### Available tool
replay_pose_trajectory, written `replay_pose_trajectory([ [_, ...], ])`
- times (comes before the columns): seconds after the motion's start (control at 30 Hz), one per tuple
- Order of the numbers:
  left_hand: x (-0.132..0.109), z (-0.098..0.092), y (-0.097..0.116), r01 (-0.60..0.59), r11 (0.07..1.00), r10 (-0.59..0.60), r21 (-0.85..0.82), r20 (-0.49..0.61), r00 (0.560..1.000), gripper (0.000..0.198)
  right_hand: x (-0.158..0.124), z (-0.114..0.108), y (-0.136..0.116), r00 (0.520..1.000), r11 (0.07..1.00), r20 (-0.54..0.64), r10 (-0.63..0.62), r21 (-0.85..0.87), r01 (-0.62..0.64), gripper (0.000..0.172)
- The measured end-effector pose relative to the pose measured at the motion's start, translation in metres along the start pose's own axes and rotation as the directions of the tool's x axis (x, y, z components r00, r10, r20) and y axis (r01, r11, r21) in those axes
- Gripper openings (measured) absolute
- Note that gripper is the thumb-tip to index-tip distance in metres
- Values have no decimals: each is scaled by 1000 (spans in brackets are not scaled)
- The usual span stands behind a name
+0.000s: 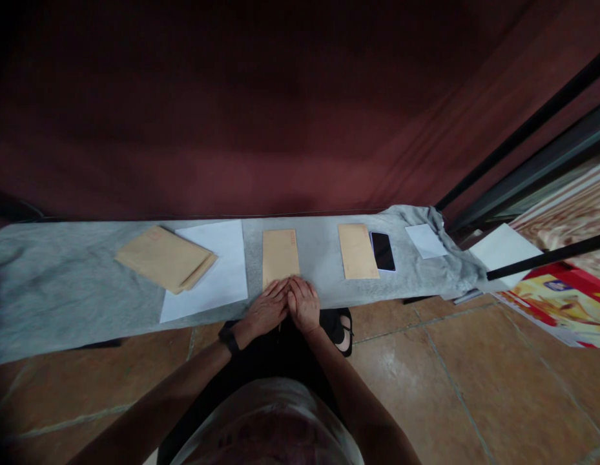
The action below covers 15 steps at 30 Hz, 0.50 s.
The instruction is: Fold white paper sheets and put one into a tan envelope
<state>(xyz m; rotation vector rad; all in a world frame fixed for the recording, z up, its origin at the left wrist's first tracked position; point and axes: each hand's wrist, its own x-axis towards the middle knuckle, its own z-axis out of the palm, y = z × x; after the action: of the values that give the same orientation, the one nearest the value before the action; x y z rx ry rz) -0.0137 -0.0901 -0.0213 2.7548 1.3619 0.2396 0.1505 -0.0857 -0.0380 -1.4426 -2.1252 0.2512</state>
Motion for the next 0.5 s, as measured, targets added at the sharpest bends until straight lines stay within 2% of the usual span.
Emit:
replay_pose_trajectory([
  [0.13,-6,0,2,-18,1000,18,14,2,1000,61,6,-6,1,994,999,105,-28,-11,30,47],
  [0.27,-6,0,3,-6,1000,6,4,-14,1000,56,18,-11,3,978,998,203,-56,-7,58,50],
  [0.5,-7,3,4,-2,1000,3,13,-16,1000,58,54,-5,10,940,986,332,-78,-113,122,52],
])
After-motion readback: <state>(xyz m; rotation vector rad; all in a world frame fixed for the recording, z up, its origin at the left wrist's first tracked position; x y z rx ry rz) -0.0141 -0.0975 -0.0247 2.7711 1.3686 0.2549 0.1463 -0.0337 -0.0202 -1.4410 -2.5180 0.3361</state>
